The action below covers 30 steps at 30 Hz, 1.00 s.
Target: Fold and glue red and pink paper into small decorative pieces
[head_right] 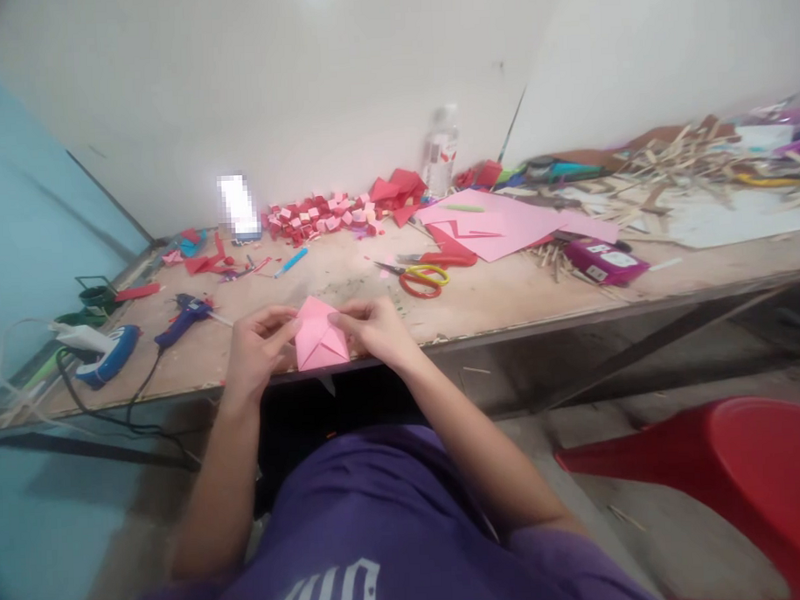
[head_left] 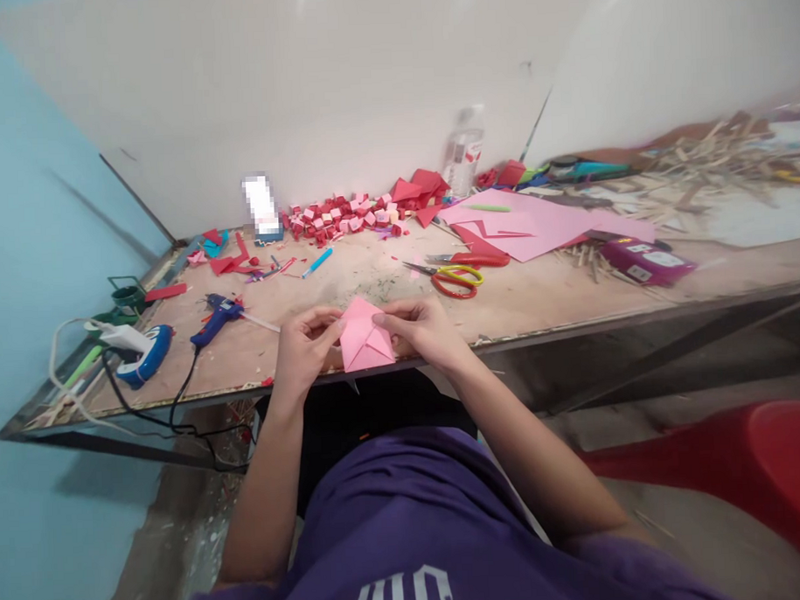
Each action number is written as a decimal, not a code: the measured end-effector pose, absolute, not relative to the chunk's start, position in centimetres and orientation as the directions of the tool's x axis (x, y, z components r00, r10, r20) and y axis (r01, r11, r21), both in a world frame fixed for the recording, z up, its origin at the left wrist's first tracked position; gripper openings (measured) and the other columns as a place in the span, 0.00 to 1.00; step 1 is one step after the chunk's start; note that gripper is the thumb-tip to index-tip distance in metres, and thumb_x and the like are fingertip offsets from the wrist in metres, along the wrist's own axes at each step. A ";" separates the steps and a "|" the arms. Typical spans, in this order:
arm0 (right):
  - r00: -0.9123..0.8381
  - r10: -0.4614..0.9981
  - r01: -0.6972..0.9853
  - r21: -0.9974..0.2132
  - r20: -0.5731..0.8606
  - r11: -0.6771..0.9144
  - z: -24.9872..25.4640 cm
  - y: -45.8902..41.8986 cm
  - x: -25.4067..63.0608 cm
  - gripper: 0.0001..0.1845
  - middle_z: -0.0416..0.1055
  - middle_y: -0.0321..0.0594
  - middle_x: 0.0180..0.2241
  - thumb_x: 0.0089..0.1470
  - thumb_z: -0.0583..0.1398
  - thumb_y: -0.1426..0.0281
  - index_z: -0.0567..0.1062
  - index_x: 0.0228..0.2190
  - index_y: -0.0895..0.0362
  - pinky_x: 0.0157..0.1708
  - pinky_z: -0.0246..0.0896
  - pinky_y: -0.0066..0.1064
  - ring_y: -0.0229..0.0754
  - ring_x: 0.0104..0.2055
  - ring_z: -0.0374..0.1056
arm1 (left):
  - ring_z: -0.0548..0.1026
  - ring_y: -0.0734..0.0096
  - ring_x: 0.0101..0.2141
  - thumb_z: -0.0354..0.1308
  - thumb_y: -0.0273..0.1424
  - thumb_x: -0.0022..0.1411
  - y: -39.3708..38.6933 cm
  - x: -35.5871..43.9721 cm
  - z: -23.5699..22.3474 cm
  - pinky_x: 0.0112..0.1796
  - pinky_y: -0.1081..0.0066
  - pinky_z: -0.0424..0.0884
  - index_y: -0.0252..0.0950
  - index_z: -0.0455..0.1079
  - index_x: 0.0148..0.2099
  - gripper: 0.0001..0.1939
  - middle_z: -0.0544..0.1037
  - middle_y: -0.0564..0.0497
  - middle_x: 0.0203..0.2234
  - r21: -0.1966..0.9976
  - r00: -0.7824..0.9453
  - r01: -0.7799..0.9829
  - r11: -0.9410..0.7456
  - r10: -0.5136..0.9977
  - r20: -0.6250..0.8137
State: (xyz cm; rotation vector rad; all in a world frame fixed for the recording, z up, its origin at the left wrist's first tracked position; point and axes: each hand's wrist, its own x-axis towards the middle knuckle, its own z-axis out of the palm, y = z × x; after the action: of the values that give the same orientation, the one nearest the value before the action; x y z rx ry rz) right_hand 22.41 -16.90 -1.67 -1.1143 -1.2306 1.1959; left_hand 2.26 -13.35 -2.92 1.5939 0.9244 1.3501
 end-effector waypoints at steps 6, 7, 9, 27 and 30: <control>-0.058 0.995 -0.103 -0.992 0.083 0.077 -2.3 -16.3 22.9 0.21 0.75 0.38 0.24 0.47 0.71 0.62 0.86 0.41 0.60 0.20 0.56 0.25 0.34 0.22 0.63 | 0.82 0.66 0.34 0.69 0.33 0.56 -13.6 2.0 -2.8 0.37 0.72 0.78 0.35 0.82 0.36 0.07 0.85 0.48 0.33 0.909 0.162 0.013 -0.416 0.898 0.408; -0.053 0.995 -0.108 -0.991 0.080 0.074 -2.4 -16.2 22.9 0.20 0.75 0.38 0.24 0.47 0.71 0.63 0.86 0.41 0.60 0.20 0.56 0.25 0.34 0.22 0.63 | 0.82 0.66 0.34 0.68 0.34 0.57 -13.6 1.9 -2.7 0.36 0.72 0.78 0.35 0.82 0.36 0.07 0.85 0.48 0.34 0.912 0.169 0.006 -0.410 0.900 0.403; -0.040 0.997 -0.112 -0.992 0.067 0.062 -2.5 -16.2 22.9 0.18 0.74 0.37 0.23 0.46 0.70 0.64 0.86 0.39 0.60 0.20 0.55 0.26 0.34 0.21 0.61 | 0.80 0.67 0.30 0.68 0.35 0.58 -13.8 2.0 -2.6 0.31 0.72 0.77 0.36 0.82 0.37 0.09 0.85 0.48 0.34 0.926 0.188 -0.025 -0.377 0.908 0.374; -0.227 0.953 0.162 -0.957 0.202 0.241 -1.8 -16.5 22.9 0.20 0.81 0.42 0.35 0.57 0.67 0.55 0.86 0.40 0.59 0.33 0.63 0.31 0.43 0.34 0.73 | 0.80 0.67 0.37 0.70 0.36 0.58 -13.8 2.3 -2.6 0.40 0.71 0.75 0.35 0.79 0.39 0.11 0.83 0.48 0.35 0.928 0.268 0.000 -0.374 0.894 0.360; -0.238 0.957 0.223 -0.949 0.168 0.222 -1.8 -16.3 22.8 0.21 0.78 0.40 0.29 0.57 0.67 0.54 0.85 0.36 0.61 0.28 0.58 0.29 0.39 0.28 0.68 | 0.80 0.67 0.35 0.71 0.36 0.57 -13.8 2.4 -2.7 0.39 0.71 0.75 0.34 0.80 0.39 0.12 0.83 0.48 0.34 0.935 0.257 -0.003 -0.356 0.903 0.344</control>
State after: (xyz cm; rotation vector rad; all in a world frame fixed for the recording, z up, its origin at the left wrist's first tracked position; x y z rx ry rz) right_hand 22.81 -16.35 -1.82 -1.1236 -1.6441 1.0831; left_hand 2.40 -13.79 -2.72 1.6121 0.8523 1.2415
